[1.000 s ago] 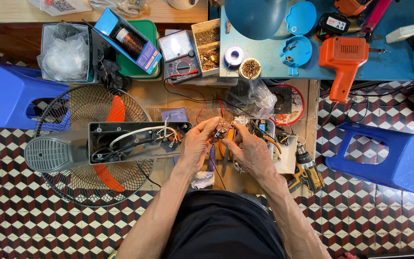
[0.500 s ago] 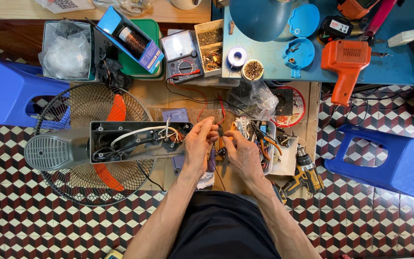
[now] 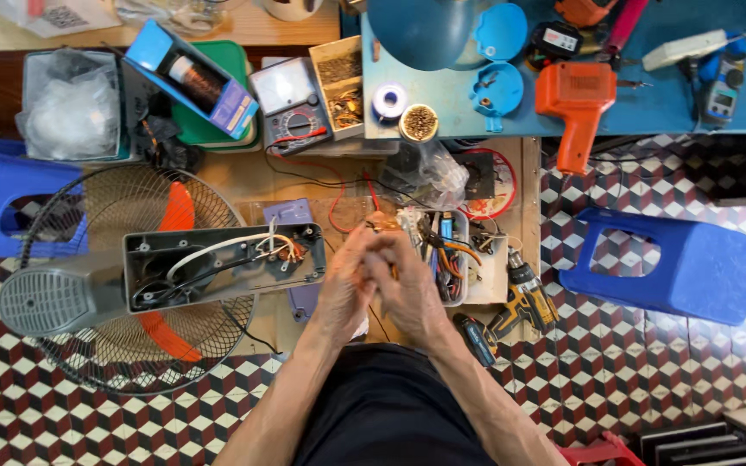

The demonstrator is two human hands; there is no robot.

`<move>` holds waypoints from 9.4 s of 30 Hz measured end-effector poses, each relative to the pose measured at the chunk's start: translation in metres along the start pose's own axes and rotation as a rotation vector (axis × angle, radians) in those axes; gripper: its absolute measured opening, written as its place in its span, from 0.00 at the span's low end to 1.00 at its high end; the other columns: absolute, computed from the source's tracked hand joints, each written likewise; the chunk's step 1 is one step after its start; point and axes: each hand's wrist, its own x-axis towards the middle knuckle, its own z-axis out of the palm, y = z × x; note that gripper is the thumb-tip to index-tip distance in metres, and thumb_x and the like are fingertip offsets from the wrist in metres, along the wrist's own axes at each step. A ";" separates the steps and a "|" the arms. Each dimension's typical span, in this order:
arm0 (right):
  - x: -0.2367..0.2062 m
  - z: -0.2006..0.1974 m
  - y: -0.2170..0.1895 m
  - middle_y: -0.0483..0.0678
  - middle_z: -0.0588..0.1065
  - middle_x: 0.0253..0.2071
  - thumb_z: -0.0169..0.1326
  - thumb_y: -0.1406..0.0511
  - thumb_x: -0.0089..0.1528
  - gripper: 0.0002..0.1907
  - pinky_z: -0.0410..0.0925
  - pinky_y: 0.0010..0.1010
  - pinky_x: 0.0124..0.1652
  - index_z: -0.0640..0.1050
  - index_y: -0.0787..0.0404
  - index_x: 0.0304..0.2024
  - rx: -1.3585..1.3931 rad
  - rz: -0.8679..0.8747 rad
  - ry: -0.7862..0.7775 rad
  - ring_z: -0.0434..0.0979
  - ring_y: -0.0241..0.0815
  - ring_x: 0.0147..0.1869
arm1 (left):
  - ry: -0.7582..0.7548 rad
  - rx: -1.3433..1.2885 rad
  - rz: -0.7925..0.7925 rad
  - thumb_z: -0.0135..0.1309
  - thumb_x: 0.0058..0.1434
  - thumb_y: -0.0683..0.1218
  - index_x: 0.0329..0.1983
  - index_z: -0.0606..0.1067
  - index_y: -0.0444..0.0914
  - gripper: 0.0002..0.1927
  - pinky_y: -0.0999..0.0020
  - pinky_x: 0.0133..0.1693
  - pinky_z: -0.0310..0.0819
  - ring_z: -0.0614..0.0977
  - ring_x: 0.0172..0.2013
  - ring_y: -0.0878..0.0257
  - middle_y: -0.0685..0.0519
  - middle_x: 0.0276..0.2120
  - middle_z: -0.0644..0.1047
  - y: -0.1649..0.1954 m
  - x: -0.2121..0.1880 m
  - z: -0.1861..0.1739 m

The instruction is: The person repairs a disassembled electric fan by stripping and twisting wires, then using a cordless drill to fasten screws into the fan housing. They also use a heat gun on the internal wiring.

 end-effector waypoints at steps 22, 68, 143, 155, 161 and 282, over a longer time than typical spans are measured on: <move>-0.017 -0.089 0.014 0.53 0.75 0.59 0.60 0.62 0.62 0.25 0.69 0.36 0.55 0.73 0.61 0.60 -0.755 -0.253 0.022 0.76 0.47 0.60 | 0.032 0.176 0.133 0.48 0.70 0.49 0.68 0.69 0.40 0.24 0.63 0.51 0.80 0.84 0.45 0.60 0.48 0.44 0.81 0.081 0.005 0.039; 0.026 -0.052 0.004 0.59 0.76 0.23 0.49 0.64 0.66 0.23 0.68 0.43 0.29 0.73 0.54 0.64 -0.705 -0.291 -0.192 0.78 0.51 0.25 | 0.484 0.375 0.164 0.63 0.60 0.52 0.44 0.84 0.37 0.15 0.76 0.35 0.80 0.83 0.30 0.71 0.56 0.33 0.84 0.019 0.023 -0.016; 0.005 -0.041 0.037 0.48 0.79 0.30 0.52 0.62 0.68 0.12 0.67 0.21 0.29 0.78 0.66 0.39 0.283 0.138 -0.230 0.72 0.31 0.25 | 0.475 0.256 0.169 0.57 0.65 0.54 0.47 0.82 0.35 0.18 0.75 0.36 0.81 0.84 0.32 0.68 0.53 0.34 0.83 -0.009 -0.029 0.006; 0.005 -0.027 0.065 0.46 0.77 0.31 0.53 0.63 0.67 0.12 0.64 0.22 0.28 0.78 0.67 0.43 0.307 0.183 -0.310 0.70 0.31 0.26 | 0.485 0.456 0.490 0.61 0.61 0.42 0.56 0.75 0.30 0.21 0.74 0.38 0.80 0.84 0.37 0.68 0.50 0.42 0.82 -0.041 -0.052 -0.002; 0.004 -0.021 0.084 0.43 0.75 0.30 0.54 0.64 0.66 0.10 0.63 0.21 0.29 0.77 0.66 0.44 0.286 0.174 -0.387 0.70 0.31 0.26 | 0.617 0.959 0.425 0.57 0.67 0.51 0.62 0.75 0.38 0.22 0.68 0.46 0.77 0.84 0.44 0.63 0.49 0.46 0.83 -0.006 -0.084 -0.017; 0.065 -0.201 0.067 0.52 0.76 0.48 0.52 0.68 0.65 0.16 0.71 0.36 0.48 0.75 0.63 0.56 -0.310 -0.182 0.858 0.79 0.44 0.48 | 0.277 1.749 0.976 0.57 0.63 0.44 0.43 0.81 0.36 0.09 0.50 0.42 0.76 0.83 0.39 0.41 0.38 0.38 0.82 0.040 0.220 0.074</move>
